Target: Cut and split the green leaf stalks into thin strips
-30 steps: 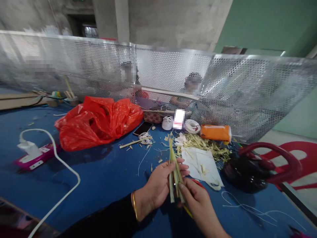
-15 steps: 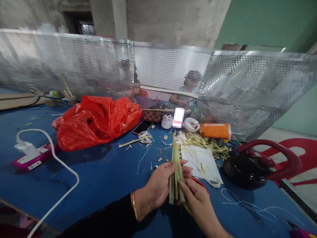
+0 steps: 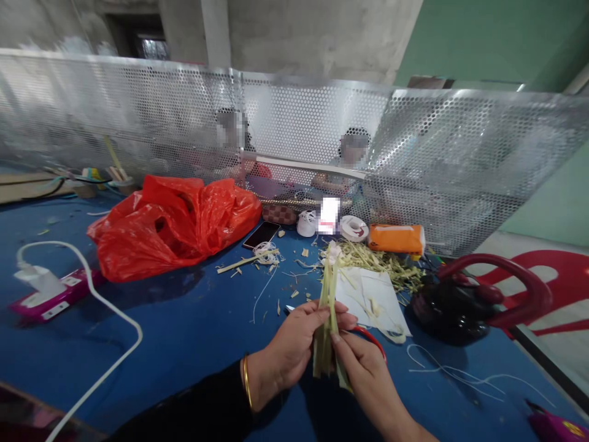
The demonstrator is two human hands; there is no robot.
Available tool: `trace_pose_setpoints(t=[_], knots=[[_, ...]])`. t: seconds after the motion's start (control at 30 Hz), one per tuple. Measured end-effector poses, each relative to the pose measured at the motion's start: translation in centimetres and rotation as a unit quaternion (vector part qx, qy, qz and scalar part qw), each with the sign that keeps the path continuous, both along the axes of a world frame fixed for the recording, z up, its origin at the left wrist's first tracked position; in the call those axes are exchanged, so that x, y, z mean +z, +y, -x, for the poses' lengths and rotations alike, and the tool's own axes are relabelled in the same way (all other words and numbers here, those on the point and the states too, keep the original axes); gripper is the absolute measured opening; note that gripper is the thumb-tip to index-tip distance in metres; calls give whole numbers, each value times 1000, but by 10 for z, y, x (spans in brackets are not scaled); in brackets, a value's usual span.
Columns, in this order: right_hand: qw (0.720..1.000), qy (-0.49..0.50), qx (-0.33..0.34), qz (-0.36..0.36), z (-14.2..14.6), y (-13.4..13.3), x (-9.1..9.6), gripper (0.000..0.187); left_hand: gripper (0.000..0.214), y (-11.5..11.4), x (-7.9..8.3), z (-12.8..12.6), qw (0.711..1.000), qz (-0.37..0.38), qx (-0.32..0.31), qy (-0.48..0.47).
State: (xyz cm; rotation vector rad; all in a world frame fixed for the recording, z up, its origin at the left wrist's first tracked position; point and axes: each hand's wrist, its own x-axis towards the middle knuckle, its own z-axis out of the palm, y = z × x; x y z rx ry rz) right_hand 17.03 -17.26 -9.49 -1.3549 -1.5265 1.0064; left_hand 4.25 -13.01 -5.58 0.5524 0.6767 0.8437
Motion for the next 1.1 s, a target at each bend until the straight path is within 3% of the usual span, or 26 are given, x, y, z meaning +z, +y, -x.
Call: trace_pose_setpoints(t=[0.3,0.43,0.57,0.8,0.93,1.1], knots=[[996,57,-19,63,1,0,-5,51,14,0,-6,1,998,-35,-45,-38],[999,-23,3,-21,-2,0,7,44,6,7,-6,3,997,-12,6,-82],[983,-141,69,-99,-10,-2,24,24,6,16,-2,8,990,44,67,-119],[944,-259,57,-197,-21,1,24,26,10,18,1,10,984,70,92,-134],[940,-273,29,-203,-20,1,18,33,11,17,-1,9,985,80,80,-134],[953,-227,45,-195,-18,-4,24,29,10,19,1,10,984,78,96,-131]])
